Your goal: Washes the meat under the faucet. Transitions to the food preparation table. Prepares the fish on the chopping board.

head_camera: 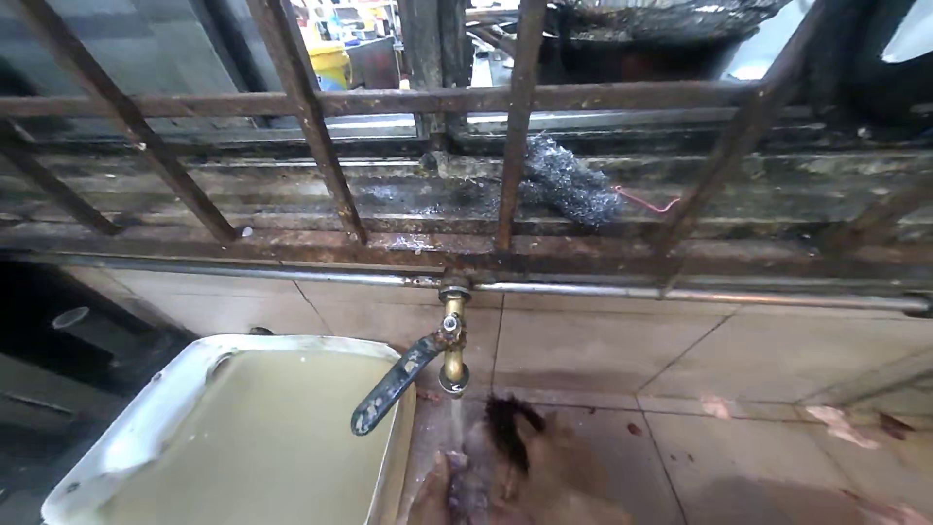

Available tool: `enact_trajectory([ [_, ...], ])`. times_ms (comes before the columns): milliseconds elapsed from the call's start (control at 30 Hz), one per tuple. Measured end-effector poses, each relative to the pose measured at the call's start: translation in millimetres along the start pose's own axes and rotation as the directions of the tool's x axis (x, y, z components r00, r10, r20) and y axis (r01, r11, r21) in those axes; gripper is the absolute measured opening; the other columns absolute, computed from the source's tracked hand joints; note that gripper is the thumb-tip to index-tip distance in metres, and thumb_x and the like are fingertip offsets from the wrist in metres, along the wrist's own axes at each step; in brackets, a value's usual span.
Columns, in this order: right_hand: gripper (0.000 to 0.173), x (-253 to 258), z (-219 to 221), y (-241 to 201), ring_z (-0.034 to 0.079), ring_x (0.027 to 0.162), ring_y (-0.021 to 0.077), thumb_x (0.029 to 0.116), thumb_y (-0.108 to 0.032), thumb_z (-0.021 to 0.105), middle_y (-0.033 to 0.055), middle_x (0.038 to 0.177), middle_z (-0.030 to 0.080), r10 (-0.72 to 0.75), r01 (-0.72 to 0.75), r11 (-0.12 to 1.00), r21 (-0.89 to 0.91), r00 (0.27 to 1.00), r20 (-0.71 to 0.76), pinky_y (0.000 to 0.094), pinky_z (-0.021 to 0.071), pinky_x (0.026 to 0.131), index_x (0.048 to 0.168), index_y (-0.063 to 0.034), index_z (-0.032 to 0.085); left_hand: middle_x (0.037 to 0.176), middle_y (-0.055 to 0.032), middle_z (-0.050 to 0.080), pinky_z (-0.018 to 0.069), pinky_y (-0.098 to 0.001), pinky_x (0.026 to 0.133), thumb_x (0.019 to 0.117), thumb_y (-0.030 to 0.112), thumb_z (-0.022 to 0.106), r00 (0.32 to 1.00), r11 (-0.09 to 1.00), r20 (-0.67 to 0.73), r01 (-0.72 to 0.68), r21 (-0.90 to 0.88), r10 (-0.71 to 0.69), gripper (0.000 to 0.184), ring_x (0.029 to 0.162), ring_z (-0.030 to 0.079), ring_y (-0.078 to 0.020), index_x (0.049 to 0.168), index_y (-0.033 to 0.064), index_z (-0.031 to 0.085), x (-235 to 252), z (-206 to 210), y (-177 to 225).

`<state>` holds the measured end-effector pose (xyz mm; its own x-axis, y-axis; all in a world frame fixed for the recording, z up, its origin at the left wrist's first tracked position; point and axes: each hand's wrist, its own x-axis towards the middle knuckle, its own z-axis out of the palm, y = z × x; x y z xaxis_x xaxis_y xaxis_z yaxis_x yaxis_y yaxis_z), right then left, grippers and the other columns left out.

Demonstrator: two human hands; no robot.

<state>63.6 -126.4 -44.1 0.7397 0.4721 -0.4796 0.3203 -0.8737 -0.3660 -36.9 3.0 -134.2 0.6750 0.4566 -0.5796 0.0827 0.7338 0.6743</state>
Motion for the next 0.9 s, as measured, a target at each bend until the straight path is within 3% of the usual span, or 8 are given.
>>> enact_trajectory([
  [67, 0.077, 1, 9, -2, 0.058, 0.124, 0.0489, 0.0849, -0.056, 0.074, 0.0307, 0.144, 0.053, -0.094, 0.094, 0.995, 0.02, 0.995, 0.019, 0.0665, 0.0519, 0.095, 0.149, -0.018, 0.055, 0.084, -0.0076, 0.069, 0.0595, -0.0375, 0.067, 0.1122, 0.04, 0.034, 1.0, 1.0, -0.019, 0.019, 0.01, -0.018, 0.045, 0.074, 0.068, -0.0168, 0.113, 0.0035, 0.061, 7, 5, 3],
  [200, 0.08, 20, 6, 12, 0.056, 0.125, 0.0498, 0.0837, -0.056, 0.077, 0.0311, 0.146, 0.05, 0.033, -0.033, 0.999, -0.027, 0.999, 0.015, 0.0651, 0.0507, 0.097, 0.148, -0.0155, 0.055, 0.076, -0.0057, 0.065, 0.0572, -0.0341, 0.06, 0.1122, 0.039, 0.037, 0.995, 0.995, -0.085, 0.065, 0.077, -0.059, 0.044, 0.065, 0.064, -0.0146, 0.103, 0.0039, 0.061, 9, 6, 10],
  [367, 0.078, 19, 37, 29, 0.056, 0.128, 0.0492, 0.0863, -0.066, 0.069, 0.0271, 0.148, 0.051, -0.22, 0.208, 0.971, -0.12, 0.971, -0.094, 0.0657, 0.0527, 0.094, 0.152, -0.027, 0.052, 0.077, -0.0109, 0.062, 0.0541, -0.0395, 0.057, 0.1092, 0.036, 0.049, 0.961, 0.953, -0.247, 0.182, 0.244, -0.12, 0.04, 0.063, 0.06, -0.0201, 0.105, -0.0009, 0.063, 27, 16, 13],
  [533, 0.06, 25, 33, 47, 0.06, 0.125, 0.0457, 0.0879, -0.04, 0.078, 0.0225, 0.145, 0.056, -0.544, 0.499, 0.828, -0.256, 0.826, -0.146, 0.064, 0.0551, 0.092, 0.145, -0.0363, 0.058, 0.095, -0.0186, 0.069, 0.0577, -0.0488, 0.077, 0.1057, 0.038, 0.056, 0.977, 0.869, -0.19, 0.173, 0.464, -0.093, 0.045, 0.086, 0.068, -0.0283, 0.112, -0.0045, 0.068, 38, 14, 29],
  [667, 0.069, 29, 5, 46, 0.064, 0.119, 0.04, 0.0841, -0.055, 0.077, 0.0213, 0.136, 0.061, -0.346, 0.321, 0.935, -0.152, 0.92, -0.184, 0.0584, 0.0572, 0.091, 0.147, -0.0321, 0.058, 0.085, -0.0134, 0.065, 0.0562, -0.0382, 0.064, 0.1075, 0.035, 0.054, 0.976, 0.907, -0.183, 0.184, 0.379, -0.122, 0.04, 0.071, 0.063, -0.0207, 0.113, -0.0032, 0.065, 44, 17, 24],
  [767, 0.062, 15, -9, 38, 0.057, 0.128, 0.0463, 0.0872, -0.039, 0.077, 0.0233, 0.148, 0.053, -0.245, 0.258, 0.956, -0.142, 0.964, 0.105, 0.0659, 0.0519, 0.095, 0.146, -0.028, 0.059, 0.096, -0.0183, 0.065, 0.0543, -0.0426, 0.071, 0.1079, 0.032, 0.054, 0.972, 0.913, -0.205, 0.183, 0.366, -0.113, 0.039, 0.08, 0.062, -0.0247, 0.119, -0.0053, 0.063, 35, 28, 25],
  [833, 0.065, 23, -21, 41, 0.052, 0.129, 0.0524, 0.0872, -0.036, 0.078, 0.029, 0.151, 0.045, -0.107, 0.115, 0.951, -0.288, 0.993, 0.043, 0.0679, 0.0506, 0.094, 0.147, -0.0226, 0.056, 0.09, -0.0181, 0.065, 0.0566, -0.0406, 0.068, 0.108, 0.027, 0.055, 0.957, 0.933, -0.27, 0.192, 0.304, -0.109, 0.036, 0.074, 0.064, -0.0235, 0.114, -0.0076, 0.063, 24, 36, 20],
  [900, 0.071, 18, -37, 50, 0.061, 0.121, 0.0487, 0.0851, -0.041, 0.076, 0.0271, 0.149, 0.049, 0.017, -0.064, 0.967, -0.247, 0.982, -0.188, 0.0641, 0.0554, 0.089, 0.151, -0.0256, 0.053, 0.083, -0.0141, 0.061, 0.0543, -0.0345, 0.06, 0.1077, 0.022, 0.053, 0.935, 0.971, -0.32, 0.201, 0.13, -0.151, 0.028, 0.065, 0.06, -0.0192, 0.112, -0.0055, 0.06, 11, 46, 27],
])
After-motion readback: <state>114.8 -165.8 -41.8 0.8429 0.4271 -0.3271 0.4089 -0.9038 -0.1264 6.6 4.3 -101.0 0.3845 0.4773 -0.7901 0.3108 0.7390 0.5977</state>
